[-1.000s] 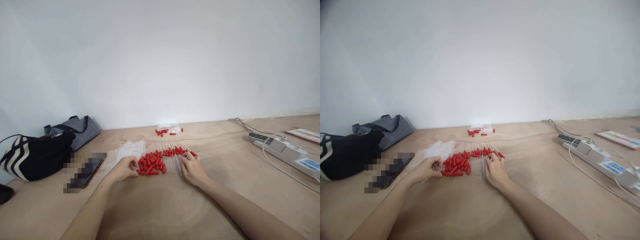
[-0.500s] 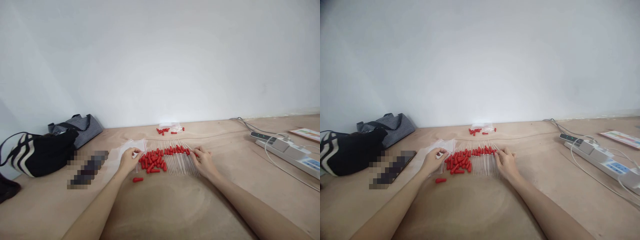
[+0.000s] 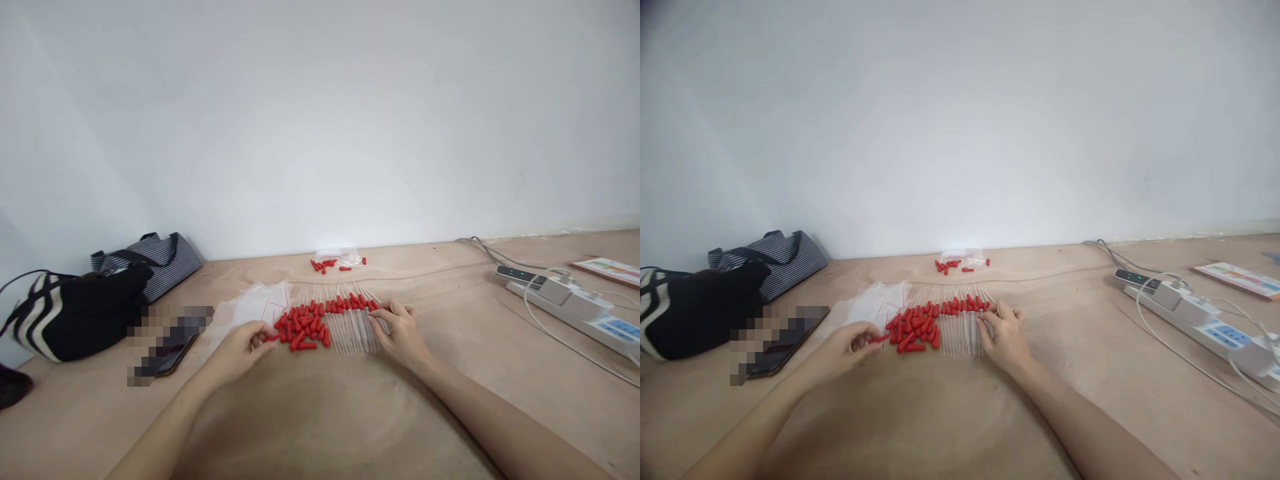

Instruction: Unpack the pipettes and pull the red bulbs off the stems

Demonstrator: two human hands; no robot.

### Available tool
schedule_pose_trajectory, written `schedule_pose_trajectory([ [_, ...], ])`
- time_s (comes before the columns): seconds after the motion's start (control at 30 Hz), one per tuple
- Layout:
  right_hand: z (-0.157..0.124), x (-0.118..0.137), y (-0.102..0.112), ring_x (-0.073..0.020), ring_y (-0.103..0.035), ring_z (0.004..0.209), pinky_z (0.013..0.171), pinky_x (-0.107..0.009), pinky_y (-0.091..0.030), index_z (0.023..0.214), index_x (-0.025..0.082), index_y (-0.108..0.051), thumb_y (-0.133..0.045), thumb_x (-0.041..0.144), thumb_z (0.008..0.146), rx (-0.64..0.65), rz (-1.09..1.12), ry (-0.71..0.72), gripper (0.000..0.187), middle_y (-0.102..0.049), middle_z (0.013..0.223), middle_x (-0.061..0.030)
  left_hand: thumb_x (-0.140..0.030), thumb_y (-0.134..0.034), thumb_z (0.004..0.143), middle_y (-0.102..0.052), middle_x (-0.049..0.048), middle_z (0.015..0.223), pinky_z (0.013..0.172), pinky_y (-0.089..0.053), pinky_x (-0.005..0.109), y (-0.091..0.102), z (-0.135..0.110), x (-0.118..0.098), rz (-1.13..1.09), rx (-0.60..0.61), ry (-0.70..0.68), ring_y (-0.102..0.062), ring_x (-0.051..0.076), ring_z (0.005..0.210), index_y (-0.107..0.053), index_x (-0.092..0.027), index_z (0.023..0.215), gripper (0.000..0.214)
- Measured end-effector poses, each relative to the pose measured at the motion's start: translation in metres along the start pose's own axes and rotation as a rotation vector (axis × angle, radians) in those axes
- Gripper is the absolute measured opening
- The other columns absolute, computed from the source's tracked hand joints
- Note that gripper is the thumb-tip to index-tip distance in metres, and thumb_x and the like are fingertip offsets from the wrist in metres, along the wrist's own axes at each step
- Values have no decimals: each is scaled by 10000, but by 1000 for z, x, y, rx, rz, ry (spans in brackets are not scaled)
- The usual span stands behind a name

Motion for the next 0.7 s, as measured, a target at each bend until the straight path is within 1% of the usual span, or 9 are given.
schedule_pose_trajectory([
  [0.03,0,0,0,-145,-536,780,733,-308,-272,794,214,-632,-439,254,805,2,0,-7,197,-572,786,-31,-394,-488,697,-528,-18,618,543,-350,232,1,8,3,12,-90,9,-477,137,580,-527,-187,709,211],
  [0.07,0,-1,0,-148,-534,782,731,-308,-274,791,211,-632,-433,260,808,4,3,-14,205,-573,788,-35,-402,-501,684,-532,-18,614,542,-350,232,2,16,6,23,-152,22,-478,135,573,-518,-187,698,216],
  [0.1,0,-1,-1,-152,-532,785,729,-308,-275,788,208,-631,-430,266,810,6,6,-18,211,-574,787,-39,-404,-517,669,-535,-19,610,539,-351,231,2,23,9,28,-174,37,-479,133,566,-510,-187,689,218],
  [0.17,0,-2,-1,-156,-530,788,729,-310,-274,783,203,-630,-429,273,811,10,12,-26,215,-574,783,-42,-406,-536,648,-540,-21,604,535,-354,228,-1,34,12,28,-157,62,-485,131,557,-500,-187,682,225],
  [0.27,0,-4,-2,-152,-531,780,738,-313,-270,788,204,-630,-431,266,810,23,19,-30,209,-573,781,-40,-447,-529,657,-556,-19,604,543,-358,229,-8,41,15,29,-136,92,-503,138,568,-501,-186,705,266],
  [0.37,0,-5,-2,-150,-533,779,746,-317,-270,786,206,-628,-433,260,808,31,17,-29,204,-570,790,-39,-497,-495,683,-560,-17,588,545,-354,230,-11,41,18,47,-190,127,-518,145,570,-503,-185,716,315],
  [0.5,0,-3,-2,-151,-532,784,743,-312,-275,780,206,-631,-439,256,805,23,6,-22,200,-567,786,-36,-492,-454,714,-581,-1,597,555,-358,229,-9,41,23,57,-233,157,-537,149,586,-509,-179,674,320],
  [0.6,0,-2,-2,-152,-530,779,732,-311,-276,777,203,-631,-434,255,808,22,12,-17,205,-568,780,-39,-463,-437,733,-614,15,663,571,-365,233,-6,46,20,119,-241,178,-549,153,616,-539,-178,706,305],
  [0.7,-1,-2,-3,-154,-529,775,722,-311,-275,785,205,-630,-431,258,810,23,13,-15,207,-571,781,-41,-435,-444,735,-641,38,827,664,-376,258,-5,59,11,254,-229,221,-566,182,777,-588,-197,780,282],
])
Point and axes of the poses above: each hand's wrist, its own z-axis towards the middle knuckle, its own y-axis out of the back of the hand, x = y × z, the point moved 2 cm from there along z, towards the middle knuckle
